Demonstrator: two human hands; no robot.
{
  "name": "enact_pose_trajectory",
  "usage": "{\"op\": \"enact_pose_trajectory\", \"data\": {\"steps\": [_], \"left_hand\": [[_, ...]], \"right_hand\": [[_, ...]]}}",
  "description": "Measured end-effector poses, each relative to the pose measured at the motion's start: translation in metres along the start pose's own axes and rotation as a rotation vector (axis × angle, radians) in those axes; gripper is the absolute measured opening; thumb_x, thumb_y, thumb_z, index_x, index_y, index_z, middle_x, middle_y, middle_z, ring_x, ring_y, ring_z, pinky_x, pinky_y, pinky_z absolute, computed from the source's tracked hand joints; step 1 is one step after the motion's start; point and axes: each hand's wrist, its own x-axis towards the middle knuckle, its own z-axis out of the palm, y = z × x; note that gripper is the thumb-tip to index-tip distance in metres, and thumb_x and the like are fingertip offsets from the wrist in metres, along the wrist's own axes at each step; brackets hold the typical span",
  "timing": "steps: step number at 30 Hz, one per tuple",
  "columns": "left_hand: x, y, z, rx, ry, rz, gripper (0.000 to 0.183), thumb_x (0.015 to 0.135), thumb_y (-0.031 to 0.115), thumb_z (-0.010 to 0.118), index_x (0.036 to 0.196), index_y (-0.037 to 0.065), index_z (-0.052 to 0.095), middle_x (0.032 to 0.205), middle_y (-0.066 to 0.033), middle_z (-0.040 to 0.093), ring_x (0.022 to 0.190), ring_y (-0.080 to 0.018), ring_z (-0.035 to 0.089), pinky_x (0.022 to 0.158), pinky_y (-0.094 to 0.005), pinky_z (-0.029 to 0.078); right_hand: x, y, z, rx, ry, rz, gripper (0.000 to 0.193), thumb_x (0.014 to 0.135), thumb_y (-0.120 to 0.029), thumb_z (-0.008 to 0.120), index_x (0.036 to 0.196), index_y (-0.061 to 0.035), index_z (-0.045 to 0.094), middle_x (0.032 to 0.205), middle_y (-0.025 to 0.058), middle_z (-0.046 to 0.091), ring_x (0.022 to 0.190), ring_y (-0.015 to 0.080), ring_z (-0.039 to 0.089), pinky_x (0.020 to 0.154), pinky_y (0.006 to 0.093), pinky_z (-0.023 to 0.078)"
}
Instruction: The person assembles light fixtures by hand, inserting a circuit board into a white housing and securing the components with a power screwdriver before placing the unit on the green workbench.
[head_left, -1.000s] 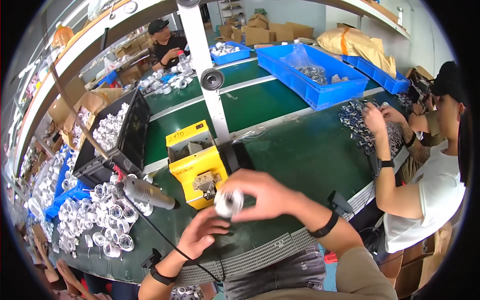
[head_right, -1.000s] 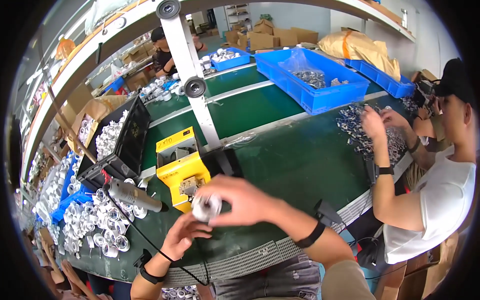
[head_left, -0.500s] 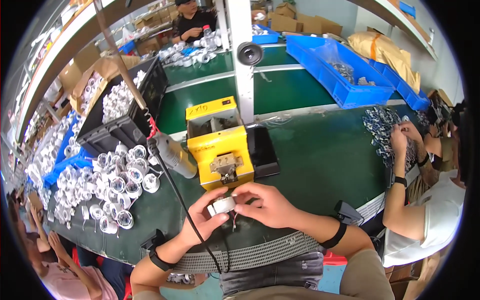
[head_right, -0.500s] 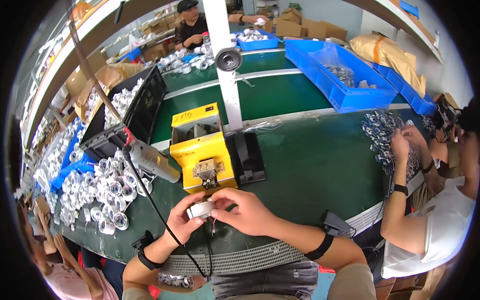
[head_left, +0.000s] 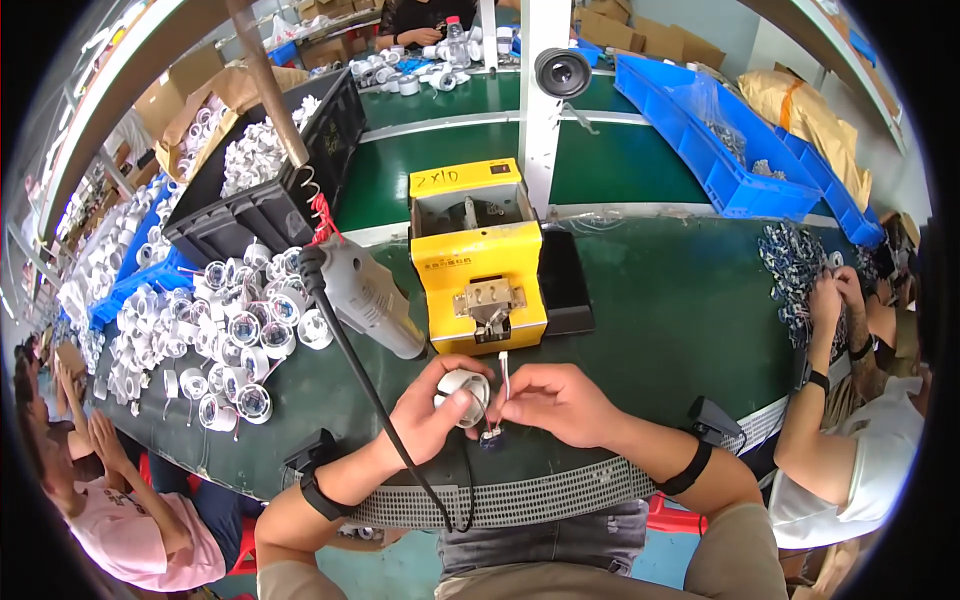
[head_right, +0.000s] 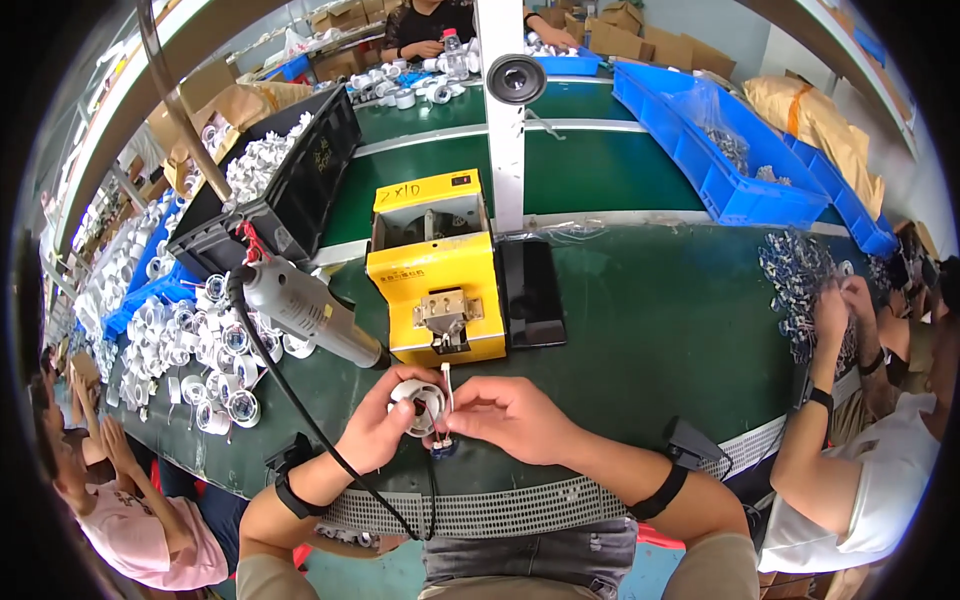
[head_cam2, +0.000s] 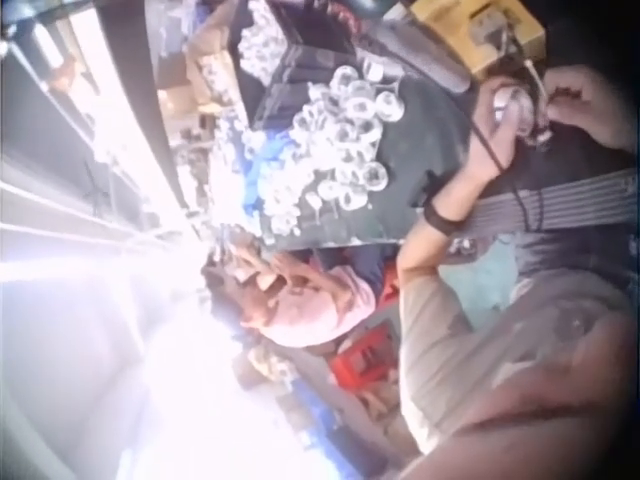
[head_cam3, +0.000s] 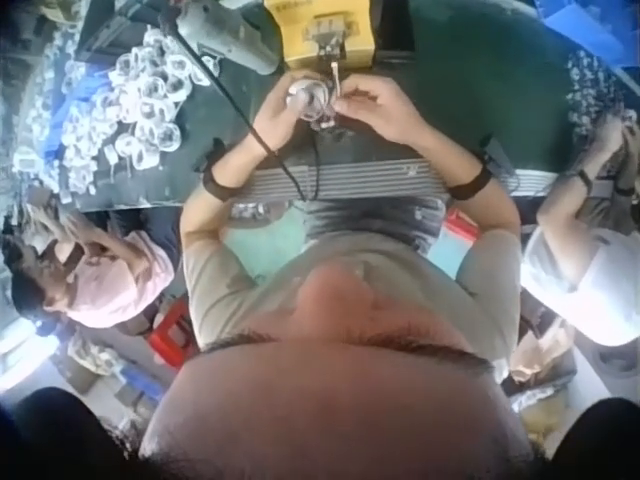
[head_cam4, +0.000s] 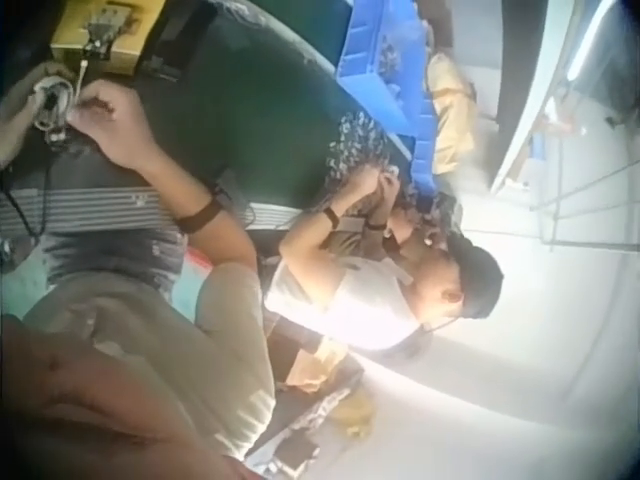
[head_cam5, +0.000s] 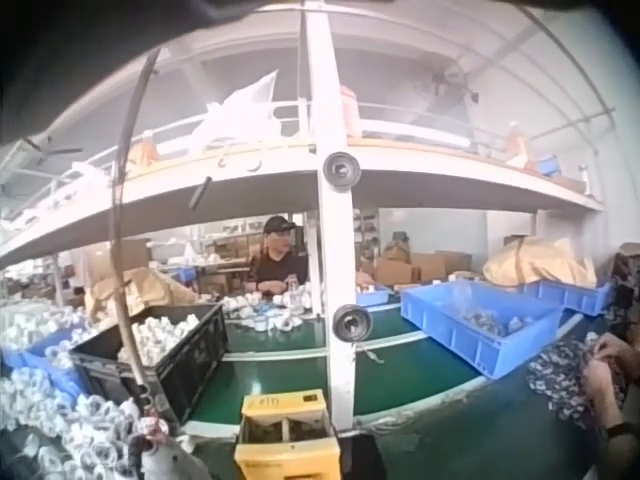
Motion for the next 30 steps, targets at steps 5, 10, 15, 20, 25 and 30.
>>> {"op": "enact_pose_trajectory", "data": {"steps": [5,10,15,20,25,30], "left_hand": [[0.005,-0.008,-0.007,-0.153,-0.049,-0.268,0.058,0.101,0.051,0.023,0.117,0.002,0.048,0.094,-0.009,0.063,0.074,-0.0151,0.061,0.056,-0.0236,0.048],[0.004,0.002,-0.004,-0.34,-0.018,-0.38,0.057,0.099,0.054,0.024,0.116,0.007,0.05,0.094,-0.007,0.061,0.081,-0.0171,0.062,0.056,-0.0268,0.048],[0.004,-0.001,-0.006,-0.383,-0.04,-0.339,0.056,0.1,0.051,0.028,0.129,0.006,0.043,0.106,-0.0113,0.06,0.092,-0.0211,0.062,0.063,-0.0327,0.053],[0.003,-0.005,-0.004,-0.416,-0.086,-0.268,0.052,0.101,0.042,0.035,0.137,0.005,0.036,0.117,-0.0128,0.057,0.105,-0.0244,0.06,0.082,-0.0388,0.054],[0.004,-0.012,0.017,-0.305,-0.003,-0.161,0.048,0.102,0.033,0.037,0.14,0.004,0.034,0.122,-0.0106,0.053,0.111,-0.0186,0.056,0.092,-0.0367,0.051],[0.005,-0.001,0.005,-0.344,0.116,-0.056,0.046,0.103,0.031,0.036,0.139,0.003,0.036,0.126,-0.0107,0.049,0.117,-0.0241,0.053,0.097,-0.0368,0.048]], "right_hand": [[0.0,0.0,0.0,-0.086,0.047,-0.065,0.009,0.091,-0.009,0.062,0.094,-0.0002,0.064,0.087,0.0037,0.063,0.078,0.0116,0.06,0.071,0.0255,0.047],[0.004,-0.002,0.01,-0.638,0.13,-0.265,0.008,0.082,-0.012,0.069,0.082,-0.0044,0.067,0.076,0.0058,0.062,0.07,0.0201,0.059,0.064,0.031,0.046],[0.004,0.001,0.012,-0.684,0.272,-0.281,0.012,0.085,-0.015,0.066,0.08,-0.0037,0.064,0.074,0.0066,0.061,0.07,0.0208,0.059,0.064,0.0334,0.046],[0.002,0.006,0.013,-0.687,0.317,-0.245,0.012,0.086,-0.014,0.066,0.084,-0.0025,0.063,0.078,0.0075,0.06,0.07,0.0192,0.058,0.064,0.0312,0.046],[0.004,0.004,0.015,-0.698,0.434,-0.235,0.014,0.082,-0.01,0.071,0.092,-0.0029,0.064,0.078,0.0066,0.057,0.071,0.0178,0.058,0.064,0.0285,0.047],[0.005,-0.012,0.012,-0.897,0.507,-0.464,0.023,0.075,-0.005,0.076,0.096,-0.0053,0.067,0.08,0.0063,0.059,0.068,0.0178,0.06,0.063,0.0296,0.049]]}}
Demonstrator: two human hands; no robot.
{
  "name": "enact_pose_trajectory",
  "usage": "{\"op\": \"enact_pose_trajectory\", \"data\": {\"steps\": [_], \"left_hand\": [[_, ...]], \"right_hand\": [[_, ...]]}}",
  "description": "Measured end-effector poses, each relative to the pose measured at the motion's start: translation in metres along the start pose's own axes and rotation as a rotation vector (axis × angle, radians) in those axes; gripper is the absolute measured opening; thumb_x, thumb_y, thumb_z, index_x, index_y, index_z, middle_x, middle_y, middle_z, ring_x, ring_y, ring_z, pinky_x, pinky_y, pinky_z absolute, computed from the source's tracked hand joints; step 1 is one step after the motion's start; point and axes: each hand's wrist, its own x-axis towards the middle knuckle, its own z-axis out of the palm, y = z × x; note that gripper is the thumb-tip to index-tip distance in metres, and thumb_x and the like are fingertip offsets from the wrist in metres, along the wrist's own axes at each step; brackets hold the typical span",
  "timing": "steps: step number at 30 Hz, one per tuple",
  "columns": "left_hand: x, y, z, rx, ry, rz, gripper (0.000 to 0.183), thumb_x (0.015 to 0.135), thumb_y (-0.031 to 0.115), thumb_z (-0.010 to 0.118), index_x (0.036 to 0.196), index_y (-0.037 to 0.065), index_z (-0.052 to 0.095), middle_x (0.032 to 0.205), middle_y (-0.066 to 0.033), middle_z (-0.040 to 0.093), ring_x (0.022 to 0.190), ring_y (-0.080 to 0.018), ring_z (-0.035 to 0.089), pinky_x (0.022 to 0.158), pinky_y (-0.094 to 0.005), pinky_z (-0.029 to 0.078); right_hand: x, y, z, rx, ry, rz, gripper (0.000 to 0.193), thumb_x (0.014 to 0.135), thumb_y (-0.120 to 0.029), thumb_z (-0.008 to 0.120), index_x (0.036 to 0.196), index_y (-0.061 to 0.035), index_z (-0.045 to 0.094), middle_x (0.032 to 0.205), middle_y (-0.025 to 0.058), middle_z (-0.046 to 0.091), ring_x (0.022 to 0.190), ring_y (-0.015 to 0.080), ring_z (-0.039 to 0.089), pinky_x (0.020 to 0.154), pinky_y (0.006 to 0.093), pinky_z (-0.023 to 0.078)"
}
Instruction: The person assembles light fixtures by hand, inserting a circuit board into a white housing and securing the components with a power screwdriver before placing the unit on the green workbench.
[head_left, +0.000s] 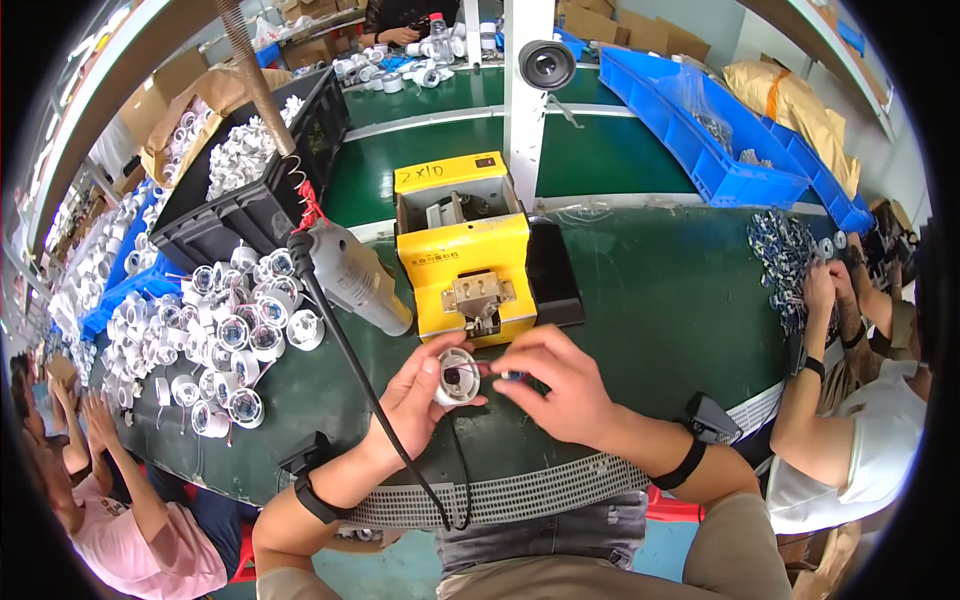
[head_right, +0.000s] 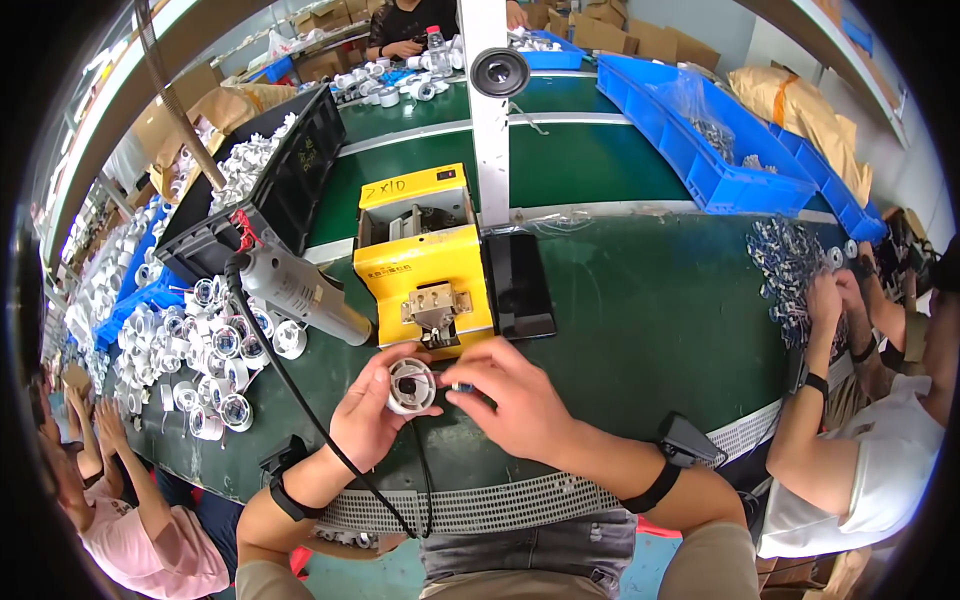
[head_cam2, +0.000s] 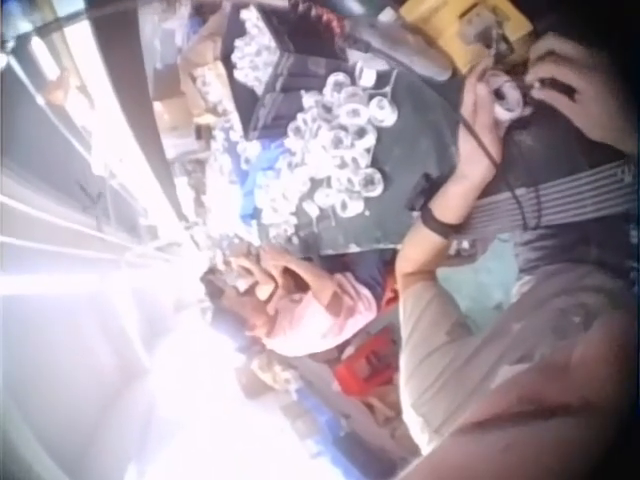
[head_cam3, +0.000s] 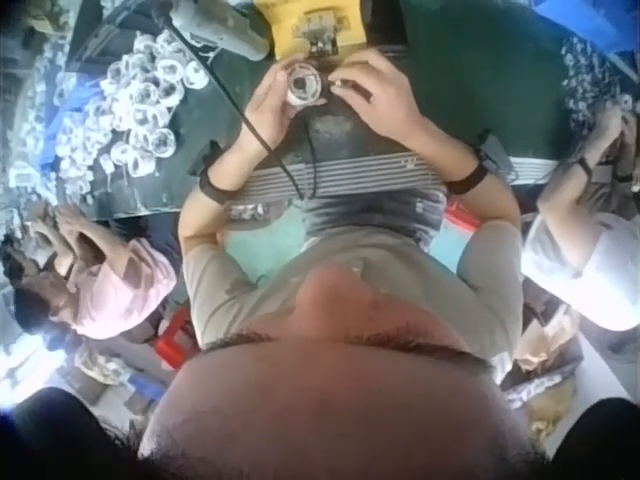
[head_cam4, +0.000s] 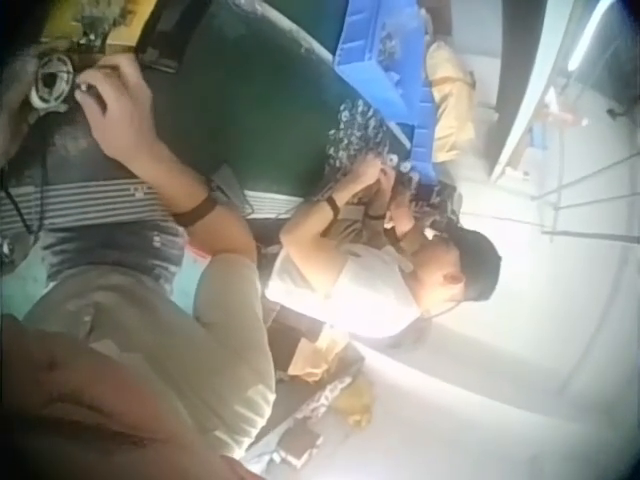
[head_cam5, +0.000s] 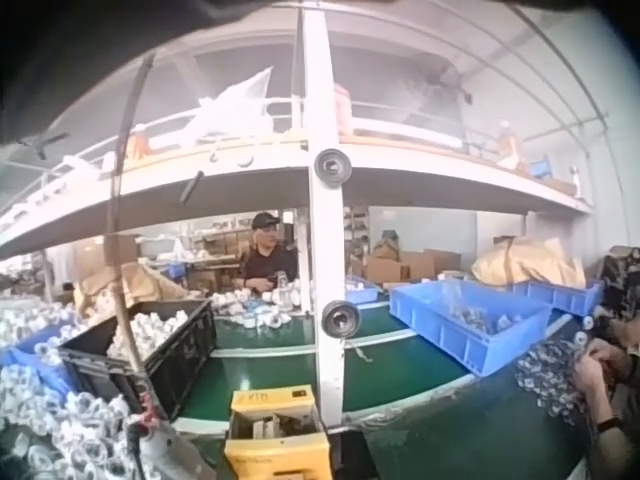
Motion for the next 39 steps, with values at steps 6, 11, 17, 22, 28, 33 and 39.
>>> {"op": "enact_pose_trajectory", "data": {"steps": [6,11,17,22,28,33,39], "left_hand": [[-0.002,-0.004,0.003,0.039,-0.065,0.11,0.048,0.101,0.025,0.043,0.142,0.003,0.031,0.133,-0.0133,0.046,0.12,-0.0255,0.051,0.103,-0.0375,0.041],[-0.004,-0.009,0.007,-0.086,-0.226,0.067,0.051,0.101,0.018,0.041,0.147,0.002,0.024,0.144,-0.0135,0.037,0.123,-0.0209,0.045,0.103,-0.0368,0.037],[-0.005,-0.011,0.009,-0.049,-0.235,0.119,0.051,0.101,0.019,0.04,0.147,0.003,0.022,0.148,-0.0129,0.031,0.134,-0.0233,0.034,0.108,-0.0377,0.031],[-0.004,-0.014,0.008,-0.065,-0.284,0.109,0.055,0.101,0.021,0.04,0.149,0.008,0.017,0.15,-0.0128,0.027,0.138,-0.0239,0.029,0.111,-0.0382,0.026],[-0.008,-0.016,0.013,-0.165,-0.243,0.12,0.058,0.101,0.024,0.042,0.15,0.011,0.014,0.15,-0.0127,0.027,0.135,-0.0226,0.032,0.111,-0.0378,0.027],[-0.005,-0.007,0.007,0.49,-0.106,0.046,0.058,0.097,0.015,0.054,0.146,0.003,0.025,0.128,-0.0095,0.049,0.11,-0.0149,0.052,0.094,-0.0315,0.047],[0.001,0.011,-0.008,0.22,-0.101,0.006,0.052,0.098,0.012,0.048,0.144,0.002,0.026,0.124,-0.0099,0.051,0.111,-0.0189,0.055,0.088,-0.0358,0.055]], "right_hand": [[-0.001,-0.004,-0.005,0.605,-0.242,0.375,0.017,0.081,0.003,0.07,0.097,0.0012,0.066,0.08,0.007,0.062,0.06,0.0124,0.062,0.054,0.0223,0.051],[-0.01,0.001,0.014,0.643,-0.141,0.181,0.018,0.084,0.007,0.063,0.102,0.0027,0.065,0.095,0.0103,0.06,0.069,0.0139,0.064,0.062,0.025,0.054],[-0.012,-0.006,0.012,0.508,-0.166,0.227,0.019,0.082,0.004,0.068,0.1,0.0013,0.067,0.092,0.01,0.061,0.068,0.0149,0.064,0.062,0.0264,0.054],[-0.014,0.002,0.012,0.17,-0.102,-0.039,0.026,0.075,0.001,0.075,0.1,-0.0006,0.068,0.094,0.0097,0.057,0.081,0.0168,0.064,0.065,0.0286,0.051],[-0.011,-0.004,0.022,0.365,-0.003,0.102,0.033,0.074,0.001,0.075,0.104,-0.0003,0.062,0.099,0.0088,0.056,0.093,0.0177,0.061,0.072,0.0269,0.052],[-0.004,0.0,0.015,0.251,-0.111,0.13,0.028,0.076,0.0,0.072,0.103,-0.0035,0.064,0.101,0.0087,0.062,0.087,0.0195,0.065,0.072,0.0275,0.054],[0.03,-0.018,0.027,-0.092,-0.108,-0.096,0.025,0.075,-0.004,0.073,0.099,-0.0052,0.068,0.098,0.0102,0.065,0.085,0.0252,0.065,0.074,0.0329,0.052]]}}
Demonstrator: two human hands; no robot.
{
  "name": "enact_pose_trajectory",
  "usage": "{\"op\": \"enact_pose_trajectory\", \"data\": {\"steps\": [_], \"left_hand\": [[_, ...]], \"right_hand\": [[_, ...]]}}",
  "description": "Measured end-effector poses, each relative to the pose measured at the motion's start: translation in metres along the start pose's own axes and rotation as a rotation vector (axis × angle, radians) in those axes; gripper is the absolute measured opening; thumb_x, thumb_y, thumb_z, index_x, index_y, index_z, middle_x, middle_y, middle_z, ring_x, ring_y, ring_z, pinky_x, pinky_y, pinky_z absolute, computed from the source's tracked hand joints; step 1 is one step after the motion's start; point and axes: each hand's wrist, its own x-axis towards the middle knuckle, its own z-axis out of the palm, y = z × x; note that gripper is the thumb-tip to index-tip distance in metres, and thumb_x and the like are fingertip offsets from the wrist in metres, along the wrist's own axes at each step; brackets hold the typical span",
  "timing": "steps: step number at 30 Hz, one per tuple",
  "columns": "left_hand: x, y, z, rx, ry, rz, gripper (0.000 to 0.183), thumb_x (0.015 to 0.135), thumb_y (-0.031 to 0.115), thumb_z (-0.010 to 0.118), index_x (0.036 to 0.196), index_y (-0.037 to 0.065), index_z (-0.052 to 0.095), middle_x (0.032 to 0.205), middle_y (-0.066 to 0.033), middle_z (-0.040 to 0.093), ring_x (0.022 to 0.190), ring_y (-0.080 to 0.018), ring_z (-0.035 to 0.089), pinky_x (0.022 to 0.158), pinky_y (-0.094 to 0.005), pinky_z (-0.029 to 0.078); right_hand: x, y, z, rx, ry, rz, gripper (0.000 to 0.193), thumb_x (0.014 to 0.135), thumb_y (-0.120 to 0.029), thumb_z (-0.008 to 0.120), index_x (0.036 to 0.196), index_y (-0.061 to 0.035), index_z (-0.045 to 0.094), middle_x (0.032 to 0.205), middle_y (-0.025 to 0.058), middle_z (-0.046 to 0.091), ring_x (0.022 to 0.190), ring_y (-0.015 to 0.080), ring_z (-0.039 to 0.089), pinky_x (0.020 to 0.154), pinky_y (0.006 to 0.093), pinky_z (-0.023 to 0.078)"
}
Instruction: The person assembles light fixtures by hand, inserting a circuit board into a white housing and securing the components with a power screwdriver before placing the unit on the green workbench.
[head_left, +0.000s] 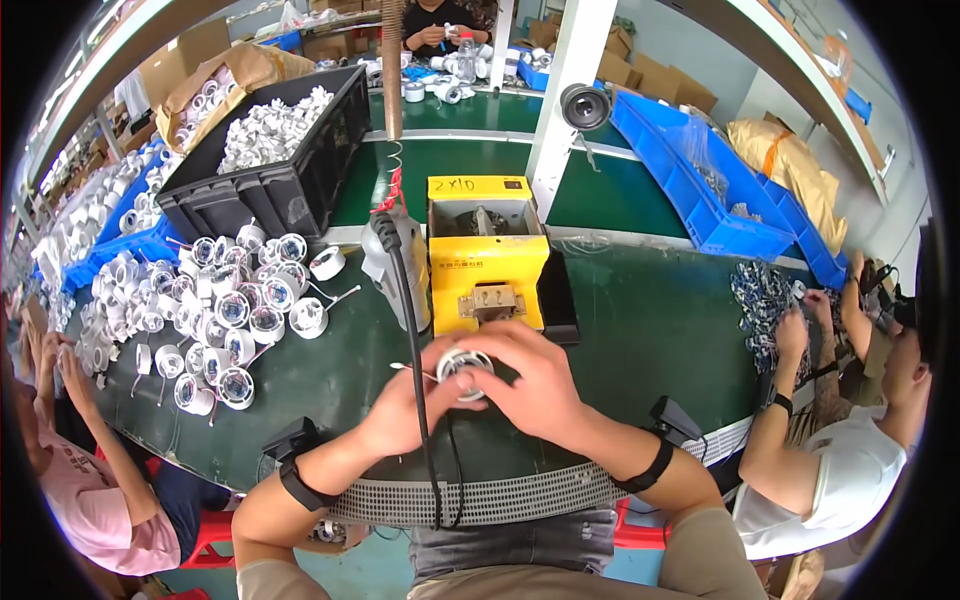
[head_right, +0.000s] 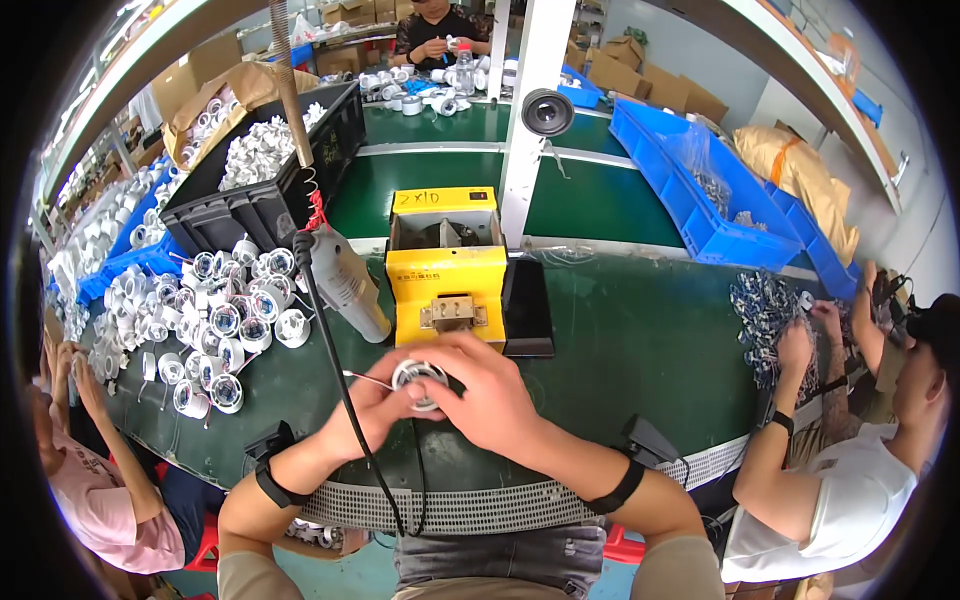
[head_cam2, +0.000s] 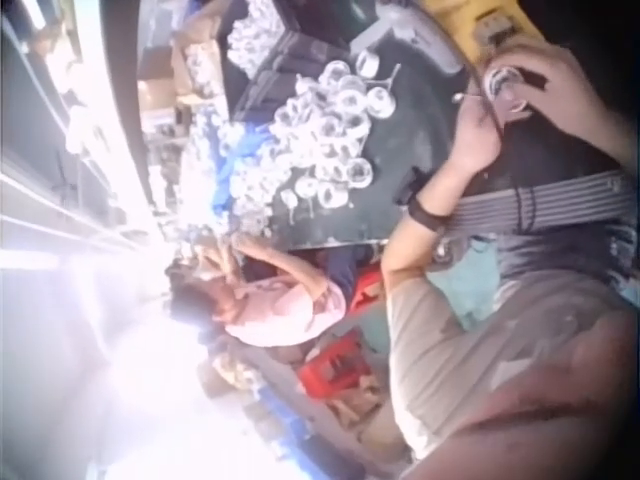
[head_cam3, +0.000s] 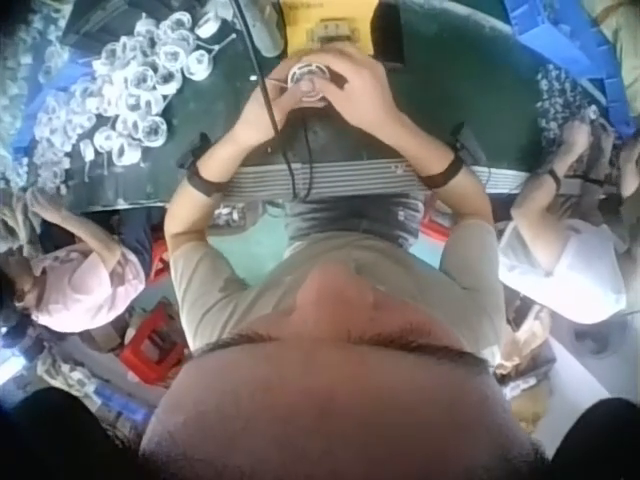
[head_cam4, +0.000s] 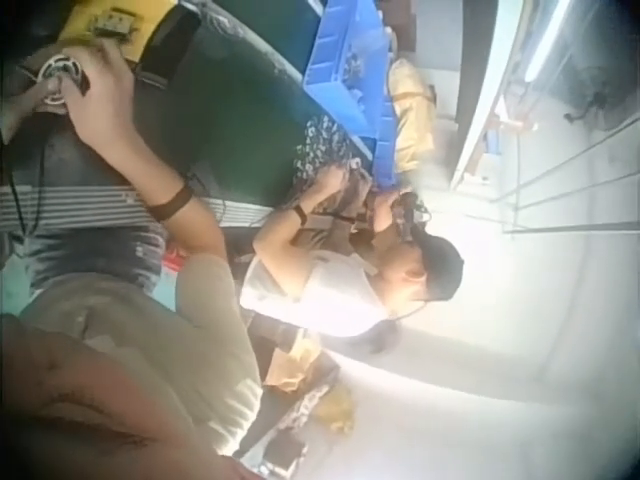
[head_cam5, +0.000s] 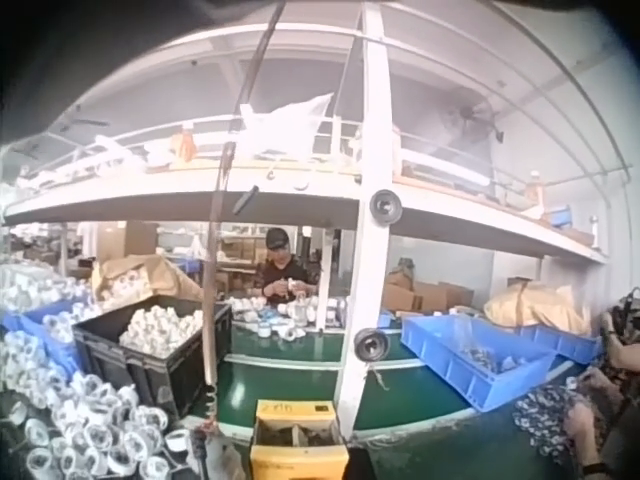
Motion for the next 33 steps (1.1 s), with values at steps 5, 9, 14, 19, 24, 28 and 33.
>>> {"op": "enact_pose_trajectory", "data": {"steps": [5,9,14,19,24,28,33], "left_hand": [[-0.002,0.01,-0.01,-0.183,0.057,0.046,0.049,0.099,0.013,0.045,0.143,0.002,0.027,0.127,-0.0109,0.051,0.116,-0.0212,0.054,0.098,-0.0419,0.05],[0.001,0.0,-0.012,-0.183,-0.027,0.017,0.045,0.099,0.015,0.047,0.139,0.002,0.032,0.12,-0.0103,0.056,0.108,-0.022,0.06,0.096,-0.0389,0.051],[0.003,-0.011,-0.013,-0.179,-0.039,-0.08,0.032,0.098,0.005,0.041,0.129,-0.001,0.044,0.113,-0.0133,0.059,0.102,-0.0239,0.063,0.091,-0.038,0.054],[0.004,-0.016,-0.013,-0.169,0.035,-0.231,0.035,0.098,0.006,0.041,0.132,-0.002,0.042,0.111,-0.0127,0.059,0.097,-0.0257,0.064,0.088,-0.0387,0.055],[0.004,-0.021,-0.012,-0.169,0.06,-0.316,0.037,0.098,0.005,0.041,0.135,-0.001,0.039,0.109,-0.0117,0.057,0.095,-0.028,0.065,0.087,-0.0395,0.056],[0.004,-0.023,-0.012,-0.151,0.055,-0.334,0.038,0.098,0.005,0.04,0.135,-0.002,0.038,0.11,-0.0116,0.056,0.094,-0.0282,0.065,0.087,-0.0395,0.056],[0.004,-0.024,-0.012,-0.146,0.063,-0.34,0.039,0.098,0.006,0.04,0.136,-0.002,0.037,0.109,-0.012,0.056,0.094,-0.0279,0.065,0.088,-0.0392,0.056]], "right_hand": [[0.022,0.001,0.011,0.022,0.038,-0.106,0.02,0.077,-0.005,0.072,0.096,-0.0032,0.067,0.096,0.0099,0.066,0.081,0.023,0.066,0.072,0.0325,0.053],[0.045,-0.011,0.013,0.142,0.196,0.017,0.039,0.077,-0.01,0.074,0.111,0.0025,0.058,0.1,0.0136,0.065,0.088,0.0215,0.066,0.076,0.0338,0.052],[0.078,-0.03,0.043,0.116,0.037,0.063,0.066,0.076,-0.024,0.077,0.126,0.0028,0.044,0.107,0.0171,0.063,0.099,0.0281,0.063,0.088,0.039,0.049],[0.078,-0.027,0.035,0.78,0.585,-0.222,0.057,0.097,-0.037,0.051,0.137,-0.001,0.033,0.095,0.014,0.063,0.073,0.0154,0.061,0.067,0.0273,0.05],[0.072,-0.006,0.006,0.643,0.585,0.075,0.053,0.099,-0.046,0.04,0.126,-0.0007,0.04,0.065,0.0089,0.053,0.051,0.0146,0.049,0.05,0.0283,0.042],[0.07,0.003,0.01,0.57,0.591,0.063,0.047,0.099,-0.044,0.04,0.117,-0.0007,0.042,0.06,0.0066,0.047,0.048,0.0153,0.048,0.047,0.0291,0.041],[0.07,0.002,0.012,0.523,0.565,0.0,0.045,0.099,-0.042,0.039,0.113,0.0002,0.043,0.059,0.0072,0.048,0.048,0.0149,0.048,0.047,0.0286,0.041]]}}
